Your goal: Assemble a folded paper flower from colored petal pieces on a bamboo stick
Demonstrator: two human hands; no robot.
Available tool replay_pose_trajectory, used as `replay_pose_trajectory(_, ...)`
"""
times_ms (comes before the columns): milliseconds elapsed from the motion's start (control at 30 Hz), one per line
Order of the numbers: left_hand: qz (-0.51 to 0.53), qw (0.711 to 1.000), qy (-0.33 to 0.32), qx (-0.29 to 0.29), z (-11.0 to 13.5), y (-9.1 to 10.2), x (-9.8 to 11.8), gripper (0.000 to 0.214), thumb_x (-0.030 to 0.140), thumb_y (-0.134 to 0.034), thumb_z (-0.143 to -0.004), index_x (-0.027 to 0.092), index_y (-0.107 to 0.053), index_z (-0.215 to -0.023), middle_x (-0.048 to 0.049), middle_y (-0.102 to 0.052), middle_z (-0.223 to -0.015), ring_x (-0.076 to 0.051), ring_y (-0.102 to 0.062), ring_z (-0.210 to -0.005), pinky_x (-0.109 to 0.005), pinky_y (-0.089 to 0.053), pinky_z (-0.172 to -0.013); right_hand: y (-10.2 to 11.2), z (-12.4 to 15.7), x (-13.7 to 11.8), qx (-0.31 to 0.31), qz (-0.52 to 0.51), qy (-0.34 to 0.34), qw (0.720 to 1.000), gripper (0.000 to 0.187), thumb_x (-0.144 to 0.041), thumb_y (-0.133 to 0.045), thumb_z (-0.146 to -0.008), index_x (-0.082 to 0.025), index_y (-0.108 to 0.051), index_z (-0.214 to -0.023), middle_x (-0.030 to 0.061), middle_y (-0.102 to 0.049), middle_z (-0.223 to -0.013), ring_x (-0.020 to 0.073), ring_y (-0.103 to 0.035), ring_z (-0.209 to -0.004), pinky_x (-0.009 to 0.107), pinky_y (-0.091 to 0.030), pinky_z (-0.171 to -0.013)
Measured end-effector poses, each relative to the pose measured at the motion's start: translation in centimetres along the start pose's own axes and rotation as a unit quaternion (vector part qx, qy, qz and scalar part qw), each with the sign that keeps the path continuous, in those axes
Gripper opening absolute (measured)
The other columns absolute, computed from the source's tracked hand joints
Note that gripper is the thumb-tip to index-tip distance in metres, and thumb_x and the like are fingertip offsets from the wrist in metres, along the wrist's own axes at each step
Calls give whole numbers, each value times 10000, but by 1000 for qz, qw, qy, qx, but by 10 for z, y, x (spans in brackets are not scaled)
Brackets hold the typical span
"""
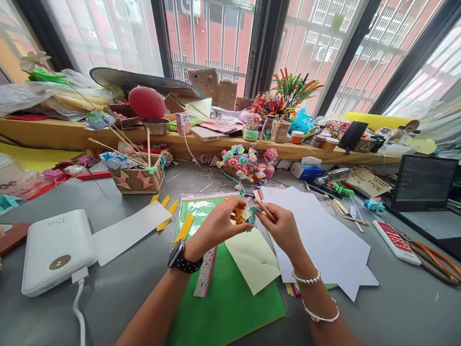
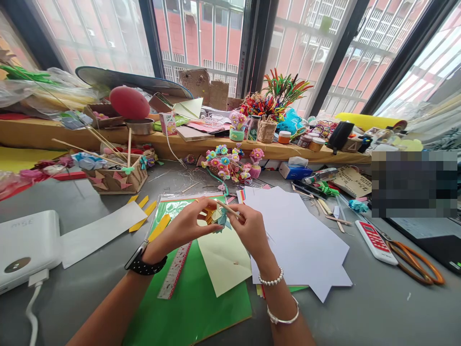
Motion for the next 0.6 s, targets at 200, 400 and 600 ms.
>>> replay_pose_trajectory(200, 16, 999, 31, 13, 0, -2, -5, 359, 353, -649, -663, 159, -527, -940, -51, -573, -878, -178, -570, -768, -335, -504, -696, 2, 2, -8, 35, 23, 18, 999, 181, -150, -504, -750, -167, -657, -844, 16, -641, -719, 111, -494, -554, 208, -379, -494)
replay_pose_trajectory(400, 192, 977, 85, 33, 1, 2, -18, 689, 362, -707, -597, 214, -365, -1177, -101, -458, -1154, -164, -565, -849, -352, -503, -752, 12, 5, -6, 89, 11, 10, 996, 192, -186, -493, -775, -170, -639, -899, 17, -626, -749, 99, -471, -528, 207, -377, -479)
replay_pose_trajectory(600, 301, 948, 84, -56, -2, -14, -18, 499, 320, -672, -661, 172, -463, -1090, -82, -573, -1023, -200, -573, -948, -362, -457, -843, 16, 7, -1, 105, -30, -24, 994, 217, -325, -512, -792, -163, -636, -869, -40, -467, -538, 72, -288, -431, 205, -263, -403)
Point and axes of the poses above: each hand's wrist, its own z-axis away from the middle knuckle, its own y-axis out of the back of the hand, x = y × z, the point moved 10 cm from there along -z, towards the middle knuckle
